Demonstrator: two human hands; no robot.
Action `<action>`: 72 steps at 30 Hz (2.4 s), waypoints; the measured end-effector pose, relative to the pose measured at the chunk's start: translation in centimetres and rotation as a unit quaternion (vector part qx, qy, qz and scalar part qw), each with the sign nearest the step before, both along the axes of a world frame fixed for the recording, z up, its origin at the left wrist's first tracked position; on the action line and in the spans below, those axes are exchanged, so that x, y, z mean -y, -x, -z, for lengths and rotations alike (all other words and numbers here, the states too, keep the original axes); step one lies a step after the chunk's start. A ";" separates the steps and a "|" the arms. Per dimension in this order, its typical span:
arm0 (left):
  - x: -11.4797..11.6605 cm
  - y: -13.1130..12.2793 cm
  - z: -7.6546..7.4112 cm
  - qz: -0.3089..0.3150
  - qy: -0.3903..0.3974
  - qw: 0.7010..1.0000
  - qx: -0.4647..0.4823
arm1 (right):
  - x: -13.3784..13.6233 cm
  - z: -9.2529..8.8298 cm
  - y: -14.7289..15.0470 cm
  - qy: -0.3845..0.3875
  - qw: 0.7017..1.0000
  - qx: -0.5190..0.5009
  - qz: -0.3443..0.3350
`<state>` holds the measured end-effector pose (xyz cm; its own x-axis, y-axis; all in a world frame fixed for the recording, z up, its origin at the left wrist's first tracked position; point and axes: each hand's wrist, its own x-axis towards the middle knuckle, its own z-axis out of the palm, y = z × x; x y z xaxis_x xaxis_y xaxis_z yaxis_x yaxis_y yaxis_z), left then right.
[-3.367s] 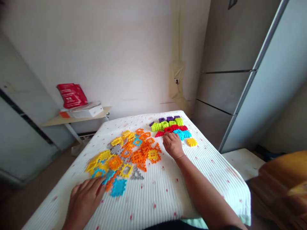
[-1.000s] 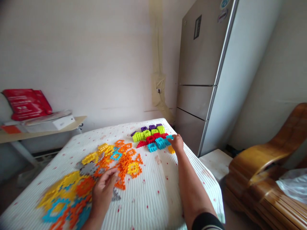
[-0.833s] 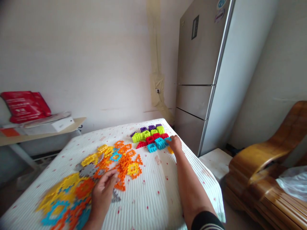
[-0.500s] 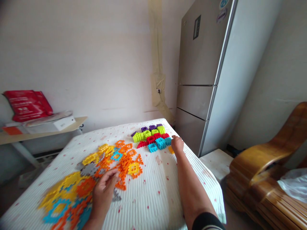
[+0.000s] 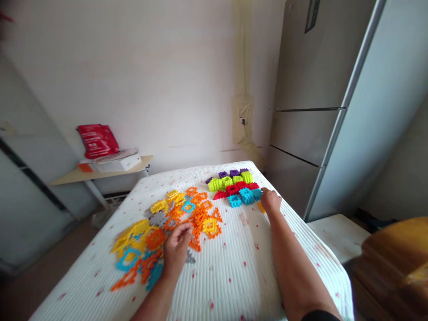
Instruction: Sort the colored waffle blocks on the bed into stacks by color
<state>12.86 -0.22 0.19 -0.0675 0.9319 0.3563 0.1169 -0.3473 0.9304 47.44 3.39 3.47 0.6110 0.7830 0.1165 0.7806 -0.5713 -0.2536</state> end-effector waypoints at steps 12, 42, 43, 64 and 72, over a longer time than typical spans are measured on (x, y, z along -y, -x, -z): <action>3.9 8.2 -2.0 -0.103 -0.236 0.940 -0.222 | 0.3 0.5 -1.4 -0.100 0.994 0.000 0.036; 3.6 6.8 -1.6 -0.097 -0.055 0.991 -0.075 | 3.4 -1.8 13.6 -0.363 0.835 0.024 -0.412; 2.7 5.4 -2.1 -0.081 -0.020 0.996 -0.014 | 3.6 -1.5 14.6 -0.376 0.815 0.008 -0.441; -1.3 -0.4 -0.5 -0.021 0.060 0.988 0.141 | 4.4 1.2 19.9 -0.270 0.828 0.028 -0.491; -0.7 -0.4 -1.0 -0.030 0.049 0.989 0.137 | 2.2 -1.9 11.1 -0.439 0.861 0.002 -0.258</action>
